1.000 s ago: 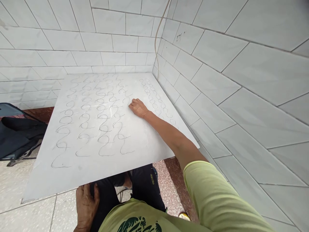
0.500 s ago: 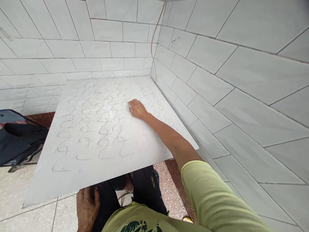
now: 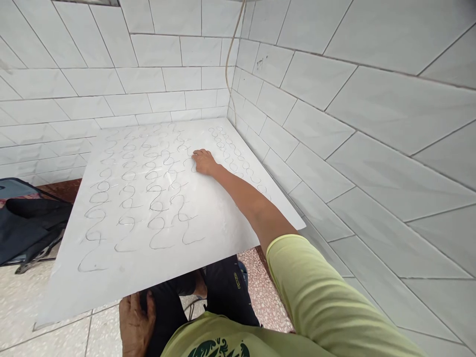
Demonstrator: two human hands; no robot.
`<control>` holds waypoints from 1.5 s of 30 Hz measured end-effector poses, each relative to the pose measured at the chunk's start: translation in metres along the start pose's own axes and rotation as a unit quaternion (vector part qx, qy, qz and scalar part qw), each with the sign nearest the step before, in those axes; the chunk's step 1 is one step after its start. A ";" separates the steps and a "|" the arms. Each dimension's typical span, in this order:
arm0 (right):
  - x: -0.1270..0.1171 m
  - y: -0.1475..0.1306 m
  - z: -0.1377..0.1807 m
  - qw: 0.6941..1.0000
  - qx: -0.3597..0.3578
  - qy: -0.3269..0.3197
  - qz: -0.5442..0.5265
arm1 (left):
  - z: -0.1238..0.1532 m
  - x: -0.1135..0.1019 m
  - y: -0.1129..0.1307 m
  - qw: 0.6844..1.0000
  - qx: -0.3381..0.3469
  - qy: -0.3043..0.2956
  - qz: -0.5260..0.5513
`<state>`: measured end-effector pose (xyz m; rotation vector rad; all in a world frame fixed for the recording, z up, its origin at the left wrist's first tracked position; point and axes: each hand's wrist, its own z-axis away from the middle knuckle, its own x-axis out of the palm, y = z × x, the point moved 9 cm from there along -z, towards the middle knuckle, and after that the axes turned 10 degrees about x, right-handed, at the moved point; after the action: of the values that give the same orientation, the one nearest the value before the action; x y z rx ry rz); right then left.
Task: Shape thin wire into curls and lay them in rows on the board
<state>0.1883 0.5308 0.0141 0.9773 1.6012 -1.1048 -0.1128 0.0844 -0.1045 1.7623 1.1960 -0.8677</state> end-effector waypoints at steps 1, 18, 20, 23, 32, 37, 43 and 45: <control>0.000 -0.001 0.001 1.000 -0.002 0.003 -0.001 | 0.000 -0.001 0.001 1.000 0.002 0.001 -0.004; 0.010 -0.004 -0.011 1.000 -0.001 -0.012 0.022 | 0.000 0.000 -0.001 1.000 -0.010 -0.002 -0.003; 0.010 -0.007 -0.008 1.000 -0.005 -0.014 0.021 | 0.000 0.000 -0.001 1.000 -0.011 -0.002 -0.005; 0.005 -0.009 -0.003 1.000 -0.006 -0.013 0.014 | 0.000 0.000 -0.001 1.000 -0.014 -0.005 -0.009; -0.030 0.019 0.029 0.999 0.035 0.011 -0.009 | -0.002 -0.005 0.002 1.000 0.003 0.015 0.003; -0.045 0.047 0.068 0.999 0.051 0.010 -0.017 | -0.001 -0.004 -0.001 1.000 -0.007 0.011 0.018; -0.048 0.037 0.115 1.000 -0.028 0.005 -0.001 | -0.001 -0.003 -0.003 0.999 -0.022 0.012 0.039; -0.040 0.019 0.123 0.997 -0.076 -0.007 0.015 | -0.001 -0.003 -0.004 0.999 -0.025 0.012 0.038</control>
<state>0.2461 0.4148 0.0285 0.8875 1.6284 -0.9540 -0.1170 0.0847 -0.1026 1.7709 1.1498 -0.7678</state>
